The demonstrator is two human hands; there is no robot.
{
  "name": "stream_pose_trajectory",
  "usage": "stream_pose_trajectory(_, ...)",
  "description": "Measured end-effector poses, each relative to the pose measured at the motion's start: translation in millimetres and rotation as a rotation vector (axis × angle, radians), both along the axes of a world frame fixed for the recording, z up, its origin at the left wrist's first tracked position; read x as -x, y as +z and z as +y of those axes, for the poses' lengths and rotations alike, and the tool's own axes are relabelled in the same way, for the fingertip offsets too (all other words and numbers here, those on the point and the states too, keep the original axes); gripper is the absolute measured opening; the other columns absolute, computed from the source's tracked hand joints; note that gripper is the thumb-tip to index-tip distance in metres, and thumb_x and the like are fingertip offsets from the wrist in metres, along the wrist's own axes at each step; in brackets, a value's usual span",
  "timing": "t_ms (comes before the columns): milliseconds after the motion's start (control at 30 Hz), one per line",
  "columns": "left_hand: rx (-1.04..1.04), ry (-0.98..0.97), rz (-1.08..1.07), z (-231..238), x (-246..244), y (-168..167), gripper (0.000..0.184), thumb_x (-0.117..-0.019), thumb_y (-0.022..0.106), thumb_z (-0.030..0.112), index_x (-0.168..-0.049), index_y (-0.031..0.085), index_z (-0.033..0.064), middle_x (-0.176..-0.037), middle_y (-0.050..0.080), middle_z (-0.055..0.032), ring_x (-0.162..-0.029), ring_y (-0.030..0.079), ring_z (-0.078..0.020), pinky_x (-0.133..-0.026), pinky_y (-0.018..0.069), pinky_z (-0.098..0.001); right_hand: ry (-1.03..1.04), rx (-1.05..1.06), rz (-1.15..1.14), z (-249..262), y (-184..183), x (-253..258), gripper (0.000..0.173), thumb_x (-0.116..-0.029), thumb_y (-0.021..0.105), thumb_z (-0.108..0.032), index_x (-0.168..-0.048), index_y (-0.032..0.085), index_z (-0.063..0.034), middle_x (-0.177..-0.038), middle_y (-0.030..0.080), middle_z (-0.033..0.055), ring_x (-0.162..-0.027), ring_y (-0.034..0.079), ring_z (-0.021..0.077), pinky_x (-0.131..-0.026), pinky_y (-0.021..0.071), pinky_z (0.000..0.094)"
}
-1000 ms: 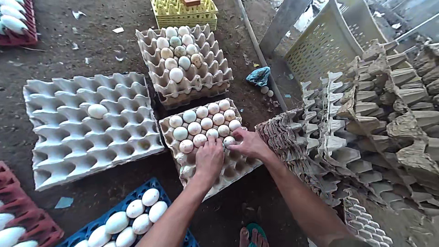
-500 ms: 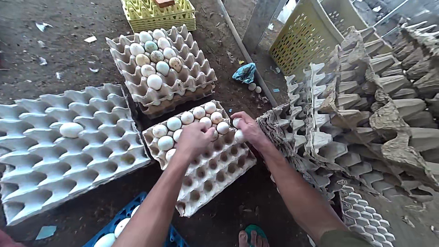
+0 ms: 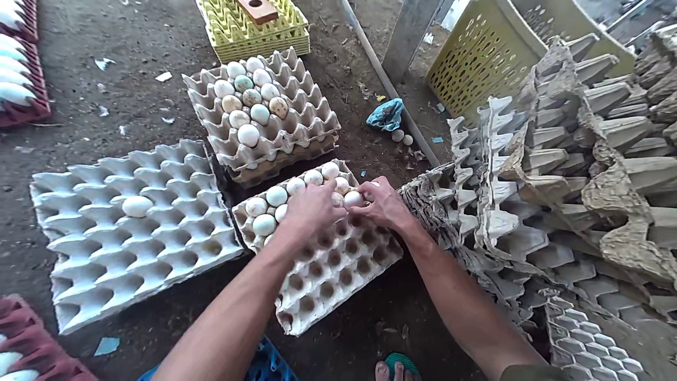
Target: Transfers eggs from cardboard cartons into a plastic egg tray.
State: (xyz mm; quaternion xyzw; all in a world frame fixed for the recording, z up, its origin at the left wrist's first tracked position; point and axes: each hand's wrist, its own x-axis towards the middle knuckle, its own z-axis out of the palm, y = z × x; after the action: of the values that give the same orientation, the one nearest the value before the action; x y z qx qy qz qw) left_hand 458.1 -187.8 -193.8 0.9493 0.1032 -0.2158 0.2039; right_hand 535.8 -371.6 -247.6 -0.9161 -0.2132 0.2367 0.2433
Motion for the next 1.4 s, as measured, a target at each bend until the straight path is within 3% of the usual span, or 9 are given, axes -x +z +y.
stream_pose_trajectory(133,0.138,-0.064,-0.092,33.8,3.0,11.1,0.051,-0.0956,0.069,0.046,-0.138,0.054,0.0212,-0.096,0.07,-0.0175,-0.091,0.069,-0.0389,-0.079,0.052,-0.0625,-0.11,-0.182,0.005,-10.8,5.5,6.0,0.054,-0.077,0.089,-0.042,-0.119,0.071,-0.0142,-0.128,0.059,0.0177,-0.114,0.06,0.0325,-0.092,0.0518,0.0541)
stream_pose_trajectory(267,-0.147,-0.228,-0.045,31.8,7.7,13.2,0.04,-0.1029,0.054,0.028,-0.14,0.059,0.0428,-0.131,0.054,-0.0187,-0.09,0.067,-0.035,-0.071,0.056,-0.0549,-0.144,-0.232,0.017,-13.8,17.6,11.6,0.054,-0.0777,0.088,-0.04,-0.121,0.07,-0.0142,-0.127,0.059,0.0147,-0.114,0.059,0.0301,-0.092,0.0514,0.0531)
stream_pose_trajectory(467,-0.417,-0.325,0.15,8.7,18.1,9.3,0.042,-0.087,0.078,0.043,-0.119,0.074,0.0161,-0.147,0.044,-0.0206,-0.094,0.065,-0.0385,-0.073,0.0545,-0.0551,-0.14,-0.285,-0.021,-18.7,31.8,23.0,0.054,-0.077,0.088,-0.038,-0.121,0.07,-0.0134,-0.129,0.059,0.0144,-0.115,0.059,0.0295,-0.092,0.0517,0.0524)
stream_pose_trajectory(667,-0.41,-0.171,0.133,-21.1,25.1,4.4,0.018,-0.0922,0.064,0.001,-0.108,0.071,-0.004,-0.152,0.038,-0.0263,-0.101,0.062,-0.0452,-0.081,0.0531,-0.057,-0.117,-0.347,-0.101,-23.4,43.6,31.1,0.053,-0.0776,0.086,-0.035,-0.122,0.069,-0.0122,-0.129,0.06,0.0145,-0.112,0.062,0.0279,-0.089,0.0538,0.0513)
stream_pose_trajectory(933,-0.388,-0.1,0.249,-33.3,8.2,6.2,0.045,-0.0947,0.061,0.0,-0.137,0.047,-0.0085,-0.15,0.039,-0.0295,-0.122,0.054,-0.0459,-0.091,0.0502,-0.0548,-0.045,-0.433,-0.121,-35.1,69.8,45.7,0.062,-0.0782,0.078,-0.045,-0.13,0.062,-0.0142,-0.116,0.066,0.0087,-0.097,0.066,0.015,-0.083,0.0564,0.0424)
stream_pose_trajectory(1067,-0.41,-0.202,0.073,-22.7,21.2,12.5,0.023,-0.0979,0.053,-0.002,-0.116,0.067,0.0,-0.141,0.05,-0.0216,-0.107,0.062,-0.0376,-0.085,0.0522,-0.05,0.119,-0.534,-0.113,-37.3,88.8,63.2,0.063,-0.0794,0.075,-0.056,-0.126,0.063,-0.0155,-0.115,0.067,-0.0016,-0.095,0.064,0.0006,-0.082,0.0559,0.0244)
stream_pose_trajectory(1167,-0.233,-0.239,0.249,-1.4,57.2,109.9,0.037,-0.1067,0.043,0.005,-0.142,0.052,0.0018,-0.161,0.032,-0.0193,-0.134,0.051,-0.0354,-0.106,0.0445,-0.0472,0.344,-0.638,-0.013,-24.7,89.4,88.0,0.059,-0.082,0.075,-0.057,-0.121,0.066,-0.0132,-0.124,0.064,0.0018,-0.107,0.064,0.005,-0.088,0.0565,0.0259)
stream_pose_trajectory(1200,-0.214,-0.15,-0.135,5.1,87.0,99.5,0.025,-0.0966,0.057,0.001,-0.118,0.069,-0.002,-0.146,0.05,-0.0216,-0.112,0.062,-0.0393,-0.089,0.0513,-0.0508,0.407,-0.654,0.027,-17.9,86.2,102.0,0.055,-0.0817,0.076,-0.054,-0.118,0.068,-0.0137,-0.124,0.065,0.0037,-0.108,0.063,0.007,-0.088,0.0565,0.0271)
stream_pose_trajectory(1400,-0.379,-0.19,-0.194,83.0,225.1,102.4,0.04,-0.0702,0.089,0.045,-0.091,0.073,0.0144,-0.135,0.052,-0.0249,-0.078,0.065,-0.0366,-0.054,0.0516,-0.0495,0.709,-0.461,0.178,38.8,44.1,206.4,0.046,-0.0731,0.084,-0.04,-0.108,0.074,-0.0121,-0.127,0.062,0.0197,-0.101,0.068,0.0263,-0.076,0.0607,0.0429)
